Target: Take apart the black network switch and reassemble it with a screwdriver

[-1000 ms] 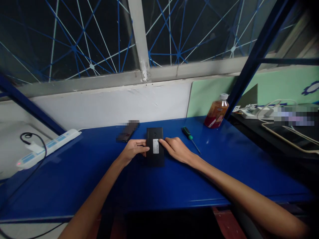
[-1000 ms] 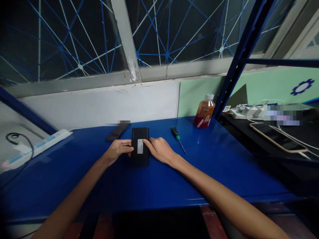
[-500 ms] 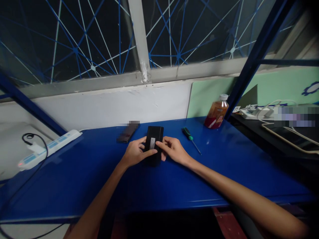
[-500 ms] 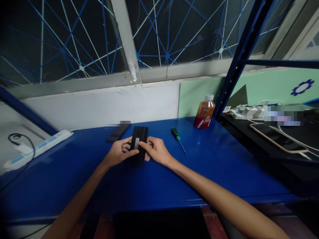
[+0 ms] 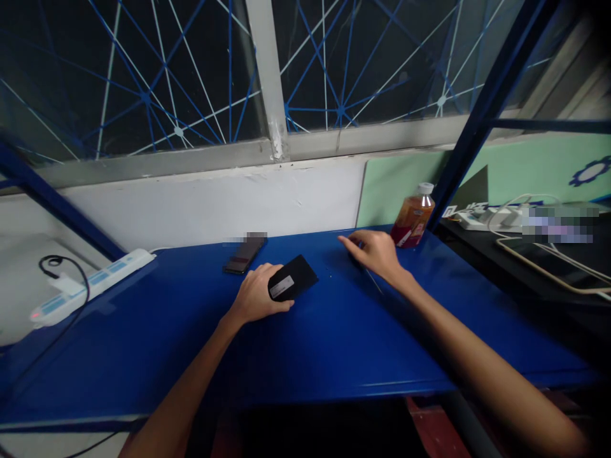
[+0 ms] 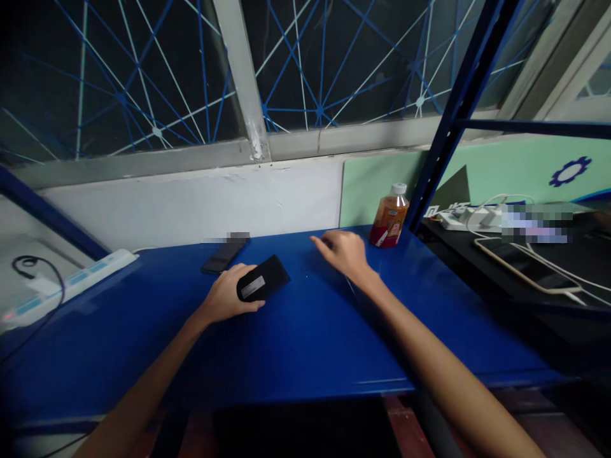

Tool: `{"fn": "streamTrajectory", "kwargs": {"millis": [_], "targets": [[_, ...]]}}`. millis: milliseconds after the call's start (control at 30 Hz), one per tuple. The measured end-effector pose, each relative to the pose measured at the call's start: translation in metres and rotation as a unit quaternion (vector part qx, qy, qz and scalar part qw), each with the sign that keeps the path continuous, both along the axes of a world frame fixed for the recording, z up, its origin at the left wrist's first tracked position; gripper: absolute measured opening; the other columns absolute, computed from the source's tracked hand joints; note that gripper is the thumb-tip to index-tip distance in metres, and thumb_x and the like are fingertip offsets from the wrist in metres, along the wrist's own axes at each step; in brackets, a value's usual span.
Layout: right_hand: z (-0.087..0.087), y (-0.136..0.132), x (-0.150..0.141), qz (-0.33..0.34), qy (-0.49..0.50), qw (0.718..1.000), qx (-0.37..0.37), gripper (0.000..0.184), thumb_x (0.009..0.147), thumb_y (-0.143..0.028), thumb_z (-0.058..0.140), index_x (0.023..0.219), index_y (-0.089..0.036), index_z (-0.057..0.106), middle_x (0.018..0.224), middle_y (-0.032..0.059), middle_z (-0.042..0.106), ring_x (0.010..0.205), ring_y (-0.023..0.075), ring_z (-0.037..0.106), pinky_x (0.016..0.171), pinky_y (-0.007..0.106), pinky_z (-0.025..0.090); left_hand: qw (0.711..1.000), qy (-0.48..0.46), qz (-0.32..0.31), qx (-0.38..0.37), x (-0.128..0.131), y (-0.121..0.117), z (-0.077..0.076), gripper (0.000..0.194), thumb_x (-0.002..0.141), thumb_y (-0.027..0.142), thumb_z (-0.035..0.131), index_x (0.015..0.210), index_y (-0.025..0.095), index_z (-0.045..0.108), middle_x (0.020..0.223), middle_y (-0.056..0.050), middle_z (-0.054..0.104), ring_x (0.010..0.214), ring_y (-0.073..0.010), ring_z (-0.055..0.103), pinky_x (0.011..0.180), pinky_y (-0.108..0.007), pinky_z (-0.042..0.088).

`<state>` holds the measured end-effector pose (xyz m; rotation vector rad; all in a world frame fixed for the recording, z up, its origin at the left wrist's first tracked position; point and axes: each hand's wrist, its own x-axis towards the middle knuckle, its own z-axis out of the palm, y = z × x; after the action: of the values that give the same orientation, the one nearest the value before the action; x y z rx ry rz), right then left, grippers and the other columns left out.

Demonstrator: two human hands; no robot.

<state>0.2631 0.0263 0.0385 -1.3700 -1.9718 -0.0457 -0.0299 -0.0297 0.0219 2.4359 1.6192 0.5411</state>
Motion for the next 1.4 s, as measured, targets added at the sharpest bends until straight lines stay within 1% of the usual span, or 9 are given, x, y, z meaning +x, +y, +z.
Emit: {"fn": "streamTrajectory", "kwargs": {"millis": [133,300,400,500,567,733,900,1133,1400], "targets": [[-0.013,0.026,0.035,-0.13,-0.057,0.987,-0.069,0.051,0.075,-0.068,0.055,0.07,-0.018,0.069,0.065,0.0107,0.066,0.062,0.0239,0.06,0.052,0.03,0.035,0.998,0.019,-0.04,-0.038,0.0,-0.001,-0.003,0.068,0.059,0.053,0.073,0.117,0.021,0.056,0.103,-0.007,0.06,0.094,-0.0276,0.055,0.077,-0.037,0.04],[-0.034,0.036,0.036,-0.092,-0.07,0.971,-0.209,0.057,0.058,-0.076,0.063,0.064,-0.019,0.066,0.06,0.0092,0.063,0.057,0.0223,0.057,0.047,0.03,0.035,0.996,0.031,-0.065,-0.052,0.0,0.0,-0.005,0.065,0.06,0.052,0.072,0.115,0.021,0.057,0.105,-0.006,0.061,0.095,-0.0278,0.054,0.078,-0.037,0.039],[-0.037,0.039,0.034,-0.052,-0.049,0.967,-0.243,0.05,0.061,-0.068,0.066,0.054,-0.019,0.06,0.053,0.0045,0.057,0.053,0.0186,0.055,0.046,0.028,0.033,0.995,0.04,-0.074,-0.049,0.001,0.0,-0.006,0.063,0.06,0.05,0.071,0.114,0.021,0.057,0.105,-0.007,0.06,0.095,-0.0282,0.053,0.079,-0.037,0.038],[-0.03,0.039,0.034,-0.014,0.01,0.974,-0.227,0.05,0.071,-0.065,0.059,0.051,-0.019,0.055,0.05,0.0014,0.055,0.05,0.0148,0.053,0.047,0.027,0.035,0.995,0.039,-0.087,-0.042,0.001,0.0,-0.006,0.063,0.058,0.047,0.073,0.114,0.022,0.058,0.108,-0.007,0.059,0.096,-0.0287,0.052,0.081,-0.038,0.037],[-0.021,0.035,0.033,0.032,0.133,0.972,-0.191,0.049,0.075,-0.063,0.057,0.056,-0.019,0.054,0.05,0.0009,0.056,0.047,0.0131,0.052,0.046,0.027,0.036,0.993,0.03,-0.099,-0.047,0.001,0.0,-0.004,0.062,0.058,0.045,0.072,0.113,0.022,0.058,0.109,-0.007,0.057,0.097,-0.0285,0.052,0.081,-0.038,0.037],[0.0,0.017,0.016,0.143,0.354,0.913,-0.142,0.039,0.077,-0.053,0.062,0.073,-0.015,0.058,0.065,0.0084,0.066,0.055,0.0174,0.063,0.046,0.028,0.047,0.989,0.026,-0.122,-0.077,-0.002,0.003,0.003,0.062,0.059,0.043,0.07,0.118,0.025,0.058,0.108,-0.007,0.055,0.094,-0.0271,0.052,0.079,-0.037,0.037],[-0.001,0.012,0.003,0.137,0.361,0.917,-0.103,0.036,0.078,-0.05,0.064,0.08,-0.014,0.06,0.074,0.0093,0.069,0.061,0.0183,0.065,0.054,0.031,0.055,0.984,0.068,-0.144,-0.08,-0.001,0.013,0.009,0.068,0.062,0.042,0.068,0.126,0.024,0.054,0.112,-0.008,0.054,0.1,-0.0289,0.049,0.084,-0.037,0.036],[-0.011,0.014,0.002,0.115,0.312,0.937,-0.105,0.038,0.079,-0.054,0.061,0.075,-0.016,0.06,0.067,0.0074,0.069,0.06,0.0205,0.067,0.06,0.033,0.054,0.98,0.088,-0.173,-0.045,0.031,0.025,0.023,0.088,0.061,0.071,0.064,0.134,0.023,0.049,0.119,-0.011,0.052,0.108,-0.0314,0.046,0.094,-0.04,0.031],[-0.016,0.012,-0.004,0.113,0.3,0.941,-0.113,0.034,0.078,-0.051,0.063,0.079,-0.017,0.061,0.067,0.0065,0.069,0.061,0.0217,0.067,0.06,0.032,0.052,0.98,0.091,-0.177,-0.002,0.059,0.018,0.001,0.068,0.07,0.051,0.068,0.128,0.021,0.053,0.117,-0.012,0.053,0.104,-0.0307,0.05,0.091,-0.045,0.034]]}}
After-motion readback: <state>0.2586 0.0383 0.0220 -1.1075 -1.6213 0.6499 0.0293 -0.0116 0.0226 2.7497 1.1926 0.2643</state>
